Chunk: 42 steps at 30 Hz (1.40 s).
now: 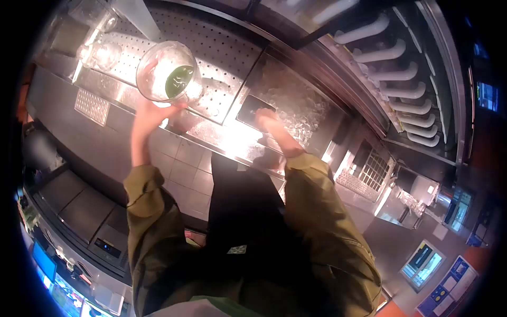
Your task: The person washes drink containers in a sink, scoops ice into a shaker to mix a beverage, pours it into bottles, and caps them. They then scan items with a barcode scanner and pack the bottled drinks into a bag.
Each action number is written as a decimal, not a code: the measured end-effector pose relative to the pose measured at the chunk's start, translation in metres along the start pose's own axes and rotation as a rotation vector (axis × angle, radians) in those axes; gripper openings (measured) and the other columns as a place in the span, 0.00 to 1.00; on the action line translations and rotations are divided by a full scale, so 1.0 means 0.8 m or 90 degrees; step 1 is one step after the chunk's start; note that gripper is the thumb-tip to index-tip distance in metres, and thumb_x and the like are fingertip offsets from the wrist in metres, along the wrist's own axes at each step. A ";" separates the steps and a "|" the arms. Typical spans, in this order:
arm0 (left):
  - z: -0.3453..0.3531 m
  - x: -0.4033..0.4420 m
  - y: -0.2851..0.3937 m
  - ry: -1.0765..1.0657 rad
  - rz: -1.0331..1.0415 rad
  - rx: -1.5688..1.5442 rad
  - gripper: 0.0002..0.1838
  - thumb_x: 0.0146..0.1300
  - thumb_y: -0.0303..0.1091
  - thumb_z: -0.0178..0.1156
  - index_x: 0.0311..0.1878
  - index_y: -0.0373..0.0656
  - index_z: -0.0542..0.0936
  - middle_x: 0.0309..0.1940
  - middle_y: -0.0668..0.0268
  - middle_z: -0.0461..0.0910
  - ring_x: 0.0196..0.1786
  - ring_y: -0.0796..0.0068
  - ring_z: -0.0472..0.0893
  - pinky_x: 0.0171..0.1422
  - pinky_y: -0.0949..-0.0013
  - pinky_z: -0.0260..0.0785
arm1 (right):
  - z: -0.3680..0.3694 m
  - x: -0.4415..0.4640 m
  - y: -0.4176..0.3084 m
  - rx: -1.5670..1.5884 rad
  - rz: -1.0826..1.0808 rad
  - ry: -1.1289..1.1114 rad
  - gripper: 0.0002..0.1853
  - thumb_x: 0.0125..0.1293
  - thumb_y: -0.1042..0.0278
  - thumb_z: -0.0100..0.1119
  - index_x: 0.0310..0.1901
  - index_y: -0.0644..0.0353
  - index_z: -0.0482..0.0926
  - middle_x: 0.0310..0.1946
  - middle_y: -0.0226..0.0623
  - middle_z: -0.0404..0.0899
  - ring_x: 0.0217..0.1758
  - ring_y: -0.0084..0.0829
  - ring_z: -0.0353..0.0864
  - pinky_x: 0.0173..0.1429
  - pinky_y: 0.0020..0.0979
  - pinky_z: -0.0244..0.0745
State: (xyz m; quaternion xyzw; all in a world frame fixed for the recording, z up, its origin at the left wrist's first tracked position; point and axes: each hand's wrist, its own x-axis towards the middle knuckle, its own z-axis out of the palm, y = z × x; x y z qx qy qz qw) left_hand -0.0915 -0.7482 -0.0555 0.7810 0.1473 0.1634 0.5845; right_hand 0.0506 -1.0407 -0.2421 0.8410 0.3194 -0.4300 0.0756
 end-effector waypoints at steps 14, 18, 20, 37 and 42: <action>0.013 -0.006 -0.044 0.043 0.159 -0.087 0.48 0.46 0.35 0.68 0.69 0.43 0.53 0.66 0.58 0.62 0.71 0.61 0.58 0.72 0.60 0.51 | 0.036 0.140 0.201 -0.084 0.151 0.317 0.14 0.56 0.60 0.52 0.41 0.56 0.80 0.41 0.48 0.80 0.50 0.47 0.79 0.51 0.48 0.74; 0.015 -0.047 -0.086 0.256 0.015 -0.351 0.34 0.65 0.49 0.51 0.69 0.41 0.57 0.65 0.59 0.61 0.69 0.63 0.60 0.71 0.61 0.51 | 0.062 0.219 0.212 -0.012 0.055 0.359 0.15 0.58 0.54 0.53 0.37 0.55 0.82 0.37 0.47 0.82 0.44 0.44 0.81 0.48 0.44 0.75; 0.035 -0.058 -0.081 0.249 0.016 -0.354 0.39 0.69 0.60 0.38 0.74 0.45 0.47 0.74 0.66 0.46 0.73 0.67 0.54 0.72 0.64 0.47 | 0.068 0.204 0.216 0.018 -0.019 0.361 0.14 0.60 0.55 0.54 0.37 0.55 0.83 0.35 0.44 0.82 0.38 0.38 0.82 0.43 0.40 0.75; 0.086 -0.031 -0.030 0.301 0.024 0.059 0.52 0.48 0.37 0.73 0.68 0.35 0.47 0.64 0.50 0.57 0.69 0.57 0.60 0.70 0.57 0.57 | 0.103 0.039 0.315 0.497 0.024 0.238 0.12 0.67 0.68 0.50 0.47 0.63 0.77 0.34 0.30 0.75 0.36 0.23 0.70 0.40 0.25 0.64; 0.065 -0.009 -0.044 0.258 0.026 0.088 0.49 0.44 0.35 0.75 0.63 0.33 0.53 0.59 0.51 0.65 0.61 0.62 0.69 0.66 0.62 0.62 | 0.104 -0.017 0.314 0.486 0.065 0.309 0.14 0.67 0.67 0.51 0.50 0.63 0.75 0.39 0.35 0.76 0.42 0.27 0.71 0.46 0.27 0.65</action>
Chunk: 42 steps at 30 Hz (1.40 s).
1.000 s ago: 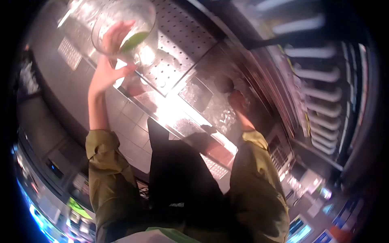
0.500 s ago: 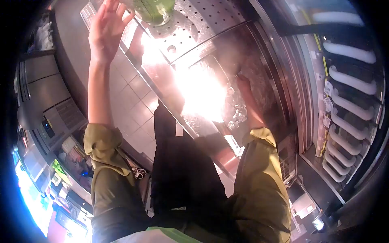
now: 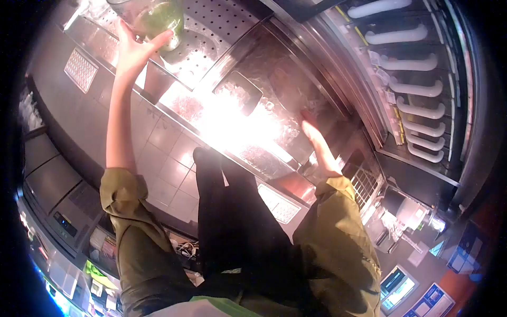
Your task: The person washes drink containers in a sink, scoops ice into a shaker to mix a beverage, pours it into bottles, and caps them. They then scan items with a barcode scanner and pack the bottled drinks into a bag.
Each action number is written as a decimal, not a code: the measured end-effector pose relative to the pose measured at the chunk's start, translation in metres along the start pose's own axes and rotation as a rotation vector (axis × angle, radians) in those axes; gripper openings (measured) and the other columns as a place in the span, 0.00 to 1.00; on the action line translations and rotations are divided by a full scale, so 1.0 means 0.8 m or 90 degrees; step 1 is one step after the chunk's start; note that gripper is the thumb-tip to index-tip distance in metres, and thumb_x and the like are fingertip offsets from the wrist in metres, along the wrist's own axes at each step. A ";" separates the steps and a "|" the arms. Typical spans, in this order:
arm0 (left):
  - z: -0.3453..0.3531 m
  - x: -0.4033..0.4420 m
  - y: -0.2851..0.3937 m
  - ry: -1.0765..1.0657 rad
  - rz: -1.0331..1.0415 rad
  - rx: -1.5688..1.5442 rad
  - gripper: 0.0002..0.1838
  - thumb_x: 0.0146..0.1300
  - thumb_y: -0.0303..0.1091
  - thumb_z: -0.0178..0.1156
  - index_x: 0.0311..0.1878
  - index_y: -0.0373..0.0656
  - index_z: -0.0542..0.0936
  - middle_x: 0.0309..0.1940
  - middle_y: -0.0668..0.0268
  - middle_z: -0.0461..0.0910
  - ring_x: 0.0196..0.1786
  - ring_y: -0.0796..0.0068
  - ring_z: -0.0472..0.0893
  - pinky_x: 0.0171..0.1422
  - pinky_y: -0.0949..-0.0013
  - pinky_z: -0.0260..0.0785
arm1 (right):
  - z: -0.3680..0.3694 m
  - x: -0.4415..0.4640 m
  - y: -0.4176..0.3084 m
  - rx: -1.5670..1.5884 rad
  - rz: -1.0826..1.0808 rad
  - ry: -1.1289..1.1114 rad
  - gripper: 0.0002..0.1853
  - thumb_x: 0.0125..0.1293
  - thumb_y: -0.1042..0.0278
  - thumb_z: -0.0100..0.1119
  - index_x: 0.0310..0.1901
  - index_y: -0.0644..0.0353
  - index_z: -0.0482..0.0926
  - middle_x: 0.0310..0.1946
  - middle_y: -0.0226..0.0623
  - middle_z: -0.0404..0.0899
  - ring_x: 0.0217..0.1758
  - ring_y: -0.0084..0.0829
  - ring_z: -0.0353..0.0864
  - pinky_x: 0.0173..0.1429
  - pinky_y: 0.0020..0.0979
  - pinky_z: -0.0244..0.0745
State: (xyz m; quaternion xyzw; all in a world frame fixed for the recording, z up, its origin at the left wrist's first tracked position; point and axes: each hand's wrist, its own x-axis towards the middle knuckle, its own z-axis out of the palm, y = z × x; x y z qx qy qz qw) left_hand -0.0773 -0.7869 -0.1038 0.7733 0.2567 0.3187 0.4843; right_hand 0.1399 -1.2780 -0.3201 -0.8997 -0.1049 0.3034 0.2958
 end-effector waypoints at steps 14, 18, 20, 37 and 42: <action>-0.016 -0.005 -0.005 -0.167 0.000 -0.147 0.52 0.43 0.32 0.75 0.68 0.38 0.51 0.65 0.56 0.60 0.68 0.64 0.62 0.71 0.61 0.55 | -0.026 -0.085 -0.040 0.055 0.078 0.038 0.15 0.68 0.66 0.50 0.52 0.63 0.75 0.39 0.37 0.81 0.42 0.27 0.74 0.49 0.27 0.68; -0.028 -0.035 -0.004 -0.055 0.000 -0.097 0.49 0.53 0.38 0.68 0.70 0.39 0.47 0.66 0.49 0.57 0.70 0.58 0.58 0.70 0.58 0.57 | -0.030 -0.122 -0.103 0.085 -0.052 0.144 0.08 0.70 0.69 0.47 0.39 0.62 0.75 0.24 0.23 0.67 0.28 0.19 0.61 0.34 0.22 0.59; -0.044 -0.064 0.018 0.021 -0.030 -0.198 0.41 0.61 0.36 0.61 0.70 0.40 0.47 0.68 0.51 0.54 0.71 0.58 0.57 0.70 0.59 0.56 | -0.047 -0.136 -0.129 0.136 -0.036 0.102 0.08 0.70 0.69 0.47 0.42 0.61 0.76 0.25 0.21 0.67 0.29 0.18 0.61 0.36 0.21 0.59; -0.164 -0.356 0.077 0.108 -0.246 -0.242 0.21 0.74 0.40 0.40 0.63 0.37 0.63 0.55 0.55 0.71 0.59 0.65 0.72 0.65 0.62 0.60 | -0.143 -0.188 -0.519 0.001 -0.312 -0.201 0.12 0.69 0.70 0.46 0.45 0.64 0.78 0.24 0.18 0.67 0.28 0.14 0.60 0.34 0.18 0.55; -0.196 -0.394 0.084 0.154 -0.265 -0.220 0.21 0.74 0.41 0.39 0.63 0.37 0.63 0.55 0.55 0.71 0.58 0.65 0.73 0.64 0.62 0.61 | -0.144 -0.184 -0.559 -0.095 -0.328 -0.188 0.13 0.70 0.68 0.43 0.45 0.63 0.77 0.24 0.20 0.65 0.27 0.16 0.58 0.34 0.20 0.57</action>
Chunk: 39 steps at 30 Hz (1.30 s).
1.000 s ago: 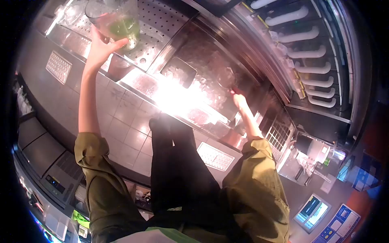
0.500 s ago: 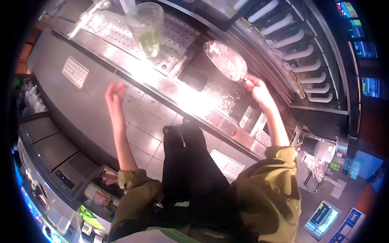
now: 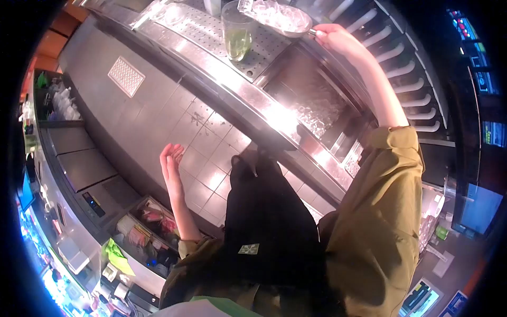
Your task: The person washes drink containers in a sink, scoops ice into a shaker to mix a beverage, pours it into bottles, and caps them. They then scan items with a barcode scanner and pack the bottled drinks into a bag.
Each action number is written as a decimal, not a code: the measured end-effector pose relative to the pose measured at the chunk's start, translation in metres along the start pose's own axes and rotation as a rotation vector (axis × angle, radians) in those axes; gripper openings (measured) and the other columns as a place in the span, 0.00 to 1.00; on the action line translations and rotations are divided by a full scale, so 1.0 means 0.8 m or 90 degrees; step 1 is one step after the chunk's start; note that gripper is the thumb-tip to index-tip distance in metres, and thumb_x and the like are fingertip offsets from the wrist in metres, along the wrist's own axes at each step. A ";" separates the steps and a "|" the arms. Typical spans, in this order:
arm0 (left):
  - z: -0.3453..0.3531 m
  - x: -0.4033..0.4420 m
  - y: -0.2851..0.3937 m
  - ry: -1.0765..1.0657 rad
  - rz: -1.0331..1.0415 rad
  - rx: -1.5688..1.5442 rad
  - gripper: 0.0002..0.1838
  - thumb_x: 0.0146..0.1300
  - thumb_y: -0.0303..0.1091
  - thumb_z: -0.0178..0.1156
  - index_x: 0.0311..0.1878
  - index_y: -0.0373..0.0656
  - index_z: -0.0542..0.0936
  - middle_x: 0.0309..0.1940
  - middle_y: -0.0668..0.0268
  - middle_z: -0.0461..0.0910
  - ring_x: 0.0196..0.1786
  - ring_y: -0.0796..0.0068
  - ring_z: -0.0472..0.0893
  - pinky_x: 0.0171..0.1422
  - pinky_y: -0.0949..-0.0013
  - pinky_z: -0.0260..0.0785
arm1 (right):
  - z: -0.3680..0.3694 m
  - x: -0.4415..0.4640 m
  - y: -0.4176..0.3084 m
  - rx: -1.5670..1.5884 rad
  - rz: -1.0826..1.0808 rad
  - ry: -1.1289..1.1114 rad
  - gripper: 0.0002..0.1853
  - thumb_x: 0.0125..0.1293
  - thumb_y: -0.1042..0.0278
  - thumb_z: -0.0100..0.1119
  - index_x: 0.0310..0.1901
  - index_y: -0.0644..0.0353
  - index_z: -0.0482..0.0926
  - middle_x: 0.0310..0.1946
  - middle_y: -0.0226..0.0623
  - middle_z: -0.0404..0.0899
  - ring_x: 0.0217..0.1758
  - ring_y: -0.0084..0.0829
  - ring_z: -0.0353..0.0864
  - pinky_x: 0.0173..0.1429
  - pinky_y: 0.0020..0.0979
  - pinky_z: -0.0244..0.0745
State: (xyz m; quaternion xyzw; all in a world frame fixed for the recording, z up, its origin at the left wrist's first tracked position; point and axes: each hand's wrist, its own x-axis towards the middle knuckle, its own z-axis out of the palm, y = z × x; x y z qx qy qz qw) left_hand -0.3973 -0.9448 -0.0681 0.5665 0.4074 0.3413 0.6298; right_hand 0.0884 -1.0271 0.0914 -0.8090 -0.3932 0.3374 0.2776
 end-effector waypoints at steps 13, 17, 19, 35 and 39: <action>-0.021 -0.029 0.017 0.061 -0.002 -0.029 0.21 0.74 0.40 0.39 0.62 0.37 0.64 0.56 0.55 0.71 0.57 0.66 0.73 0.65 0.63 0.61 | -0.008 -0.004 -0.015 -0.045 0.040 0.024 0.12 0.69 0.69 0.44 0.41 0.63 0.79 0.22 0.22 0.67 0.25 0.16 0.60 0.31 0.20 0.57; -0.023 -0.031 0.033 0.053 0.025 -0.030 0.21 0.74 0.39 0.38 0.62 0.37 0.64 0.56 0.55 0.71 0.57 0.66 0.73 0.65 0.62 0.61 | -0.010 0.001 -0.002 -0.025 0.000 0.025 0.12 0.67 0.72 0.44 0.40 0.64 0.79 0.21 0.23 0.68 0.24 0.16 0.61 0.30 0.21 0.58; -0.026 -0.032 0.035 0.058 0.032 -0.034 0.21 0.74 0.39 0.38 0.62 0.37 0.64 0.55 0.55 0.71 0.57 0.66 0.73 0.64 0.62 0.62 | -0.008 -0.003 -0.006 -0.028 0.019 0.034 0.12 0.66 0.73 0.44 0.41 0.64 0.79 0.21 0.23 0.68 0.24 0.17 0.61 0.30 0.21 0.58; -0.033 -0.062 -0.014 0.132 0.006 -0.049 0.19 0.73 0.39 0.41 0.58 0.36 0.68 0.50 0.58 0.75 0.54 0.70 0.74 0.64 0.66 0.61 | -0.021 -0.002 -0.013 -0.069 0.007 0.036 0.12 0.68 0.73 0.43 0.41 0.62 0.79 0.19 0.18 0.66 0.20 0.13 0.58 0.24 0.18 0.51; -0.031 -0.062 -0.017 0.131 0.005 -0.060 0.17 0.73 0.38 0.42 0.57 0.36 0.69 0.49 0.59 0.75 0.54 0.71 0.74 0.64 0.67 0.61 | -0.021 -0.011 -0.024 -0.077 0.049 0.034 0.13 0.70 0.70 0.44 0.43 0.64 0.79 0.22 0.19 0.67 0.22 0.13 0.58 0.27 0.18 0.53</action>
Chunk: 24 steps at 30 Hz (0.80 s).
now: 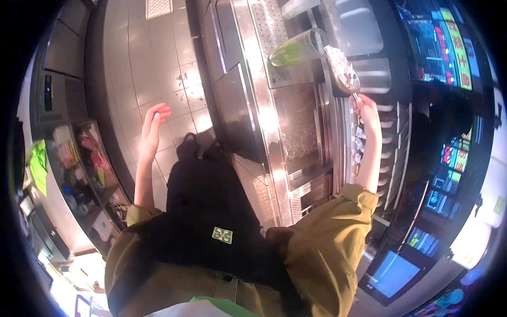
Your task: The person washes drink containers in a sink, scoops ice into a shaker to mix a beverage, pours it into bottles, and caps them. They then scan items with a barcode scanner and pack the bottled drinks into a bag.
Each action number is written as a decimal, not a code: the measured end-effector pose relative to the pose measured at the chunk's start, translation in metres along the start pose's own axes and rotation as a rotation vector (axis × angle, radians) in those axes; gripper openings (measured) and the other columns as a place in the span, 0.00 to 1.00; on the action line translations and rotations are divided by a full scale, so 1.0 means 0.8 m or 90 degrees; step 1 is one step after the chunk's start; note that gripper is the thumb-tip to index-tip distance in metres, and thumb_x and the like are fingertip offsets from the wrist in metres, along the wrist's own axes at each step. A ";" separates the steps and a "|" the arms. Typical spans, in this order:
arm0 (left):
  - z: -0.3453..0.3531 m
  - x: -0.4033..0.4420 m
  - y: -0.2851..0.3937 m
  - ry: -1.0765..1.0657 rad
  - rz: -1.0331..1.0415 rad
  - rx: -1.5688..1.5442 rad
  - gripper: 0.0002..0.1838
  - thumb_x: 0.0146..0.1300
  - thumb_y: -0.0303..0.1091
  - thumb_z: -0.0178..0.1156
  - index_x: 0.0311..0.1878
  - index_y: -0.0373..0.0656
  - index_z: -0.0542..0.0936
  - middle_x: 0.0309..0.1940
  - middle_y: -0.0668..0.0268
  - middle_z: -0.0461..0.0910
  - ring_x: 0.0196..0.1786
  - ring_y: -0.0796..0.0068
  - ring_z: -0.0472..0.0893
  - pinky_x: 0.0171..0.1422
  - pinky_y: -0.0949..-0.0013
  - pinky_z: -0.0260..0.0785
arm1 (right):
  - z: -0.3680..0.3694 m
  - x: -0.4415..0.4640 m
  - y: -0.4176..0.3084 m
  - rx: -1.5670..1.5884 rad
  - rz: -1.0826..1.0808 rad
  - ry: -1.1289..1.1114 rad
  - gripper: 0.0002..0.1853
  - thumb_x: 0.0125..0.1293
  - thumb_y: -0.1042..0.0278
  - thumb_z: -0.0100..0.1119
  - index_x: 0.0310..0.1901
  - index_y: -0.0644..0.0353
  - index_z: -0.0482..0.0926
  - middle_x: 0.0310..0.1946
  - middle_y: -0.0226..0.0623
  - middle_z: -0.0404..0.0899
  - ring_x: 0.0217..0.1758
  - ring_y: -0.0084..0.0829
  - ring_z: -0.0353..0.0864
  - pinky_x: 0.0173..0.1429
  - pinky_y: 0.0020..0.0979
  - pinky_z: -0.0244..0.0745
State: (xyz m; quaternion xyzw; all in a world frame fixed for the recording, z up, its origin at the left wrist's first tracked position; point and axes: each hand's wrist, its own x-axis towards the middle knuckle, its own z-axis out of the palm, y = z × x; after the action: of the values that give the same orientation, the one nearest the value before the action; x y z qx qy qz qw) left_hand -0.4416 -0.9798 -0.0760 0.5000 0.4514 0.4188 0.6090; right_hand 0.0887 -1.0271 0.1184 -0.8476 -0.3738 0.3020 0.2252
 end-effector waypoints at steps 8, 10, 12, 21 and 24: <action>0.010 0.008 -0.009 -0.004 -0.003 -0.035 0.17 0.73 0.36 0.43 0.57 0.36 0.70 0.48 0.61 0.75 0.54 0.72 0.73 0.63 0.68 0.60 | -0.010 0.005 0.013 -0.001 -0.004 -0.011 0.14 0.71 0.70 0.43 0.47 0.64 0.79 0.22 0.20 0.66 0.23 0.14 0.57 0.29 0.18 0.54; 0.011 0.009 -0.007 -0.003 -0.016 -0.033 0.17 0.73 0.36 0.43 0.57 0.36 0.70 0.48 0.61 0.75 0.54 0.72 0.73 0.63 0.68 0.60 | -0.012 0.006 0.014 0.003 -0.010 -0.022 0.13 0.71 0.69 0.43 0.47 0.66 0.78 0.22 0.21 0.66 0.24 0.15 0.58 0.30 0.18 0.54; 0.012 0.009 -0.007 -0.004 -0.023 -0.029 0.17 0.73 0.36 0.43 0.57 0.36 0.70 0.48 0.61 0.75 0.54 0.72 0.73 0.63 0.68 0.60 | -0.011 0.004 0.014 0.008 -0.018 -0.028 0.13 0.71 0.69 0.43 0.45 0.67 0.76 0.22 0.22 0.66 0.23 0.16 0.58 0.30 0.19 0.54; 0.010 0.009 -0.013 -0.004 -0.030 -0.043 0.17 0.73 0.36 0.43 0.57 0.36 0.70 0.49 0.61 0.75 0.54 0.72 0.73 0.64 0.68 0.60 | 0.001 0.014 0.051 0.091 -0.035 -0.013 0.12 0.70 0.69 0.45 0.45 0.65 0.76 0.23 0.21 0.68 0.25 0.15 0.59 0.32 0.17 0.54; 0.010 0.009 -0.011 -0.002 -0.033 -0.049 0.17 0.73 0.36 0.43 0.57 0.36 0.70 0.49 0.61 0.75 0.54 0.72 0.73 0.64 0.68 0.60 | 0.012 0.007 0.047 0.104 -0.034 -0.019 0.11 0.70 0.69 0.45 0.45 0.65 0.77 0.24 0.21 0.68 0.26 0.15 0.60 0.33 0.17 0.55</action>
State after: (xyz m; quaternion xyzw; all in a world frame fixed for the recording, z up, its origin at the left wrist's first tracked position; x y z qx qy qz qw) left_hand -0.4313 -0.9763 -0.0850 0.4650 0.4469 0.4192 0.6390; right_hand 0.1038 -1.0445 0.0866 -0.8116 -0.3738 0.3380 0.2957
